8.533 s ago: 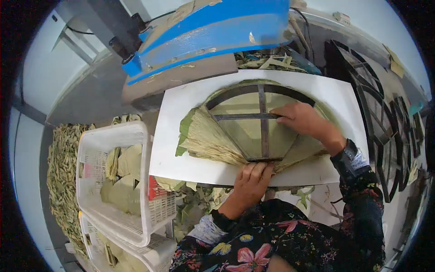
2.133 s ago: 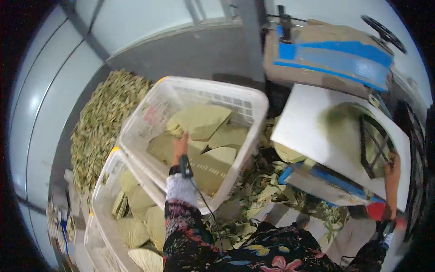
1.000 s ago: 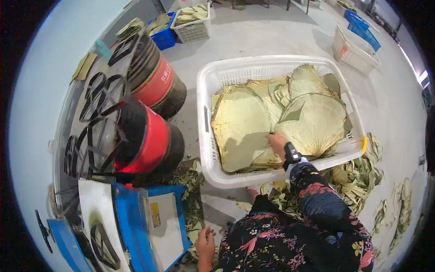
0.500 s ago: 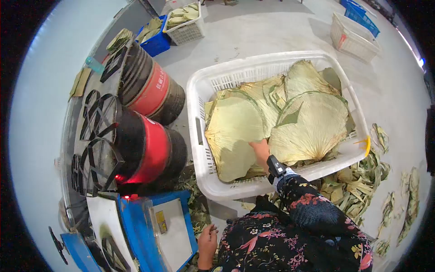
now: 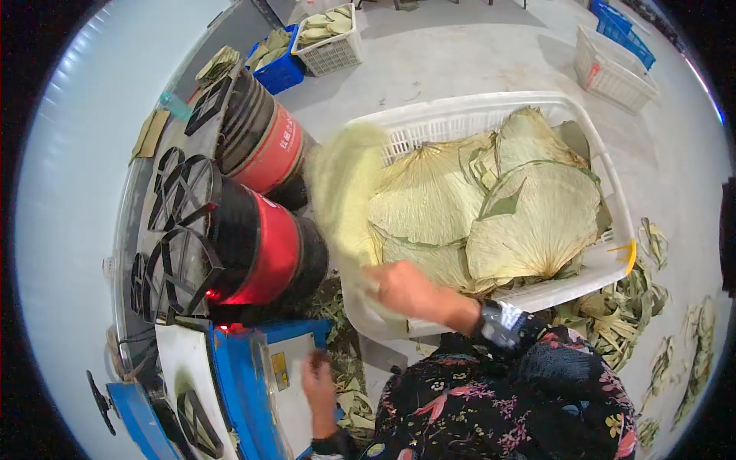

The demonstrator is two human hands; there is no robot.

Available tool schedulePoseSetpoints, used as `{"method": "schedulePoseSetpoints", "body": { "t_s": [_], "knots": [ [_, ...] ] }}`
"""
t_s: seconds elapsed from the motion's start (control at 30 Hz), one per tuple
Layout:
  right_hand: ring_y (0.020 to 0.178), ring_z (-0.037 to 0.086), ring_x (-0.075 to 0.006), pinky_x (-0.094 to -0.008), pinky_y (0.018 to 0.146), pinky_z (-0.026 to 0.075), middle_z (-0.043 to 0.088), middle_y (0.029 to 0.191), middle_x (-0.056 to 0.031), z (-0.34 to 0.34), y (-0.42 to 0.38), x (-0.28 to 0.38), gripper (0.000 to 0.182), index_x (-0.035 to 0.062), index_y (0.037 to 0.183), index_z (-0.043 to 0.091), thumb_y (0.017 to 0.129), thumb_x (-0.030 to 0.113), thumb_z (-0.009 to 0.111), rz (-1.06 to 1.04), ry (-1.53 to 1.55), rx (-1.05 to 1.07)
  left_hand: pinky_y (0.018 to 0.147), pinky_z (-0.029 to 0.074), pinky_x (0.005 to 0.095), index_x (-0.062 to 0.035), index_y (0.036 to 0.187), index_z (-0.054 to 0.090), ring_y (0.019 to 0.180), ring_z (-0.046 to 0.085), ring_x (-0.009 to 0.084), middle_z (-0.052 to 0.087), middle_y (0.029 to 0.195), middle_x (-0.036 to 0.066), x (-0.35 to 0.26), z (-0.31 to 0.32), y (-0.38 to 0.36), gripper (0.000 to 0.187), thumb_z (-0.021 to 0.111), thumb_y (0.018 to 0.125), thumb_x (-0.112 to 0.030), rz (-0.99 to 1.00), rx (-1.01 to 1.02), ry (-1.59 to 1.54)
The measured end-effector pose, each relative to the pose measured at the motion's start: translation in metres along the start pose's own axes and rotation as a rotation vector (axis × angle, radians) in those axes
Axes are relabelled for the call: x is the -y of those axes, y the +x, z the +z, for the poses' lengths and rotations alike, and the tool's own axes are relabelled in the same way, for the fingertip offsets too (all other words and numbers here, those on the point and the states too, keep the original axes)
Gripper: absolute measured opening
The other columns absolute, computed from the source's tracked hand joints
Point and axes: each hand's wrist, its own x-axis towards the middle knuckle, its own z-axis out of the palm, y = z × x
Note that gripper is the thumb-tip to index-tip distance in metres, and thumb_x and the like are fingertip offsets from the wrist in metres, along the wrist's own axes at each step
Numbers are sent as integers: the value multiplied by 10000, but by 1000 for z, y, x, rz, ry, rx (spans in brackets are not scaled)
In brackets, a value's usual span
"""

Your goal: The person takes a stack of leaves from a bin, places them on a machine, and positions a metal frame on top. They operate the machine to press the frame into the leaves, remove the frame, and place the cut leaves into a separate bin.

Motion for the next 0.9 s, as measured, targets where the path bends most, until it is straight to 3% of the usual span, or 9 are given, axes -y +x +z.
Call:
{"method": "schedulePoseSetpoints", "body": {
  "t_s": [0.13, 0.2, 0.3, 0.4, 0.57, 0.67, 0.73, 0.8, 0.9],
  "knots": [
    [663, 607, -380, -455, 576, 489, 613, 696, -177, -55, -12, 64, 284, 71, 1024, 590, 753, 156, 582, -303, 24, 140, 914, 408, 354, -7, 1183, 495, 1072, 519, 233, 548, 1160, 127, 1, -55, 56, 419, 453, 939, -345, 48, -61, -226],
    [673, 608, -376, -445, 600, 486, 613, 695, -185, -65, -9, 68, 265, 43, 996, 610, 767, 176, 604, -285, 84, 193, 986, 370, 413, -29, 1315, 382, 1195, 438, 275, 433, 1315, 150, 30, -69, 76, 634, 396, 916, -522, -67, -50, -906],
    [691, 600, -361, -383, 619, 472, 620, 757, -203, -60, 0, 58, 303, -2, 928, 626, 802, 272, 660, -181, 409, 325, 1033, 317, 472, -56, 1382, 285, 1231, 397, 321, 360, 1372, 166, -96, -37, 38, 796, 334, 861, -655, -114, -333, -706],
    [692, 605, -359, -383, 619, 470, 620, 769, -202, -50, 11, 42, 313, -4, 927, 624, 784, 271, 669, -38, 360, 376, 1037, 316, 466, -46, 1401, 246, 1274, 345, 332, 311, 1412, 163, -54, -63, 21, 900, 344, 813, -720, -161, -45, -934],
    [665, 614, -349, -399, 610, 480, 617, 754, -226, -16, 20, 72, 402, -20, 1052, 566, 759, 236, 665, -190, 21, 327, 869, 487, 445, 30, 1308, 335, 1080, 533, 322, 483, 1219, 189, -75, -38, -19, 685, 577, 670, -24, -242, -280, -573],
    [760, 621, -338, -417, 686, 492, 624, 817, -224, 11, 19, 92, 519, -22, 1170, 469, 724, 169, 652, -140, -192, 308, 864, 498, 433, 19, 1290, 378, 1048, 547, 301, 477, 1237, 182, -63, -47, -31, 630, 578, 695, 76, -120, -455, -770],
    [928, 585, -326, -425, 793, 468, 597, 1007, -198, 24, 18, 106, 541, -22, 1169, 467, 690, 144, 656, -569, -113, -368, 880, 486, 435, 16, 1291, 379, 1062, 535, 297, 469, 1245, 175, -33, -78, -43, 617, 579, 708, 52, -39, -501, -789],
    [1069, 507, -328, -432, 885, 422, 506, 1188, -185, 58, -6, 116, 601, -33, 1176, 459, 645, 151, 672, -730, -51, -349, 897, 475, 438, 13, 1291, 381, 1077, 522, 292, 462, 1253, 167, -16, -109, -54, 605, 580, 720, 29, 45, -535, -803],
    [1140, 452, -371, -444, 951, 377, 440, 1262, -224, 117, -58, 143, 723, -46, 1271, 374, 692, 235, 703, -949, 188, 264, 942, 423, 469, -2, 1302, 363, 1104, 490, 300, 465, 1261, 148, -20, -149, -77, 567, 573, 783, -87, 143, -818, -832]
  ]
}}
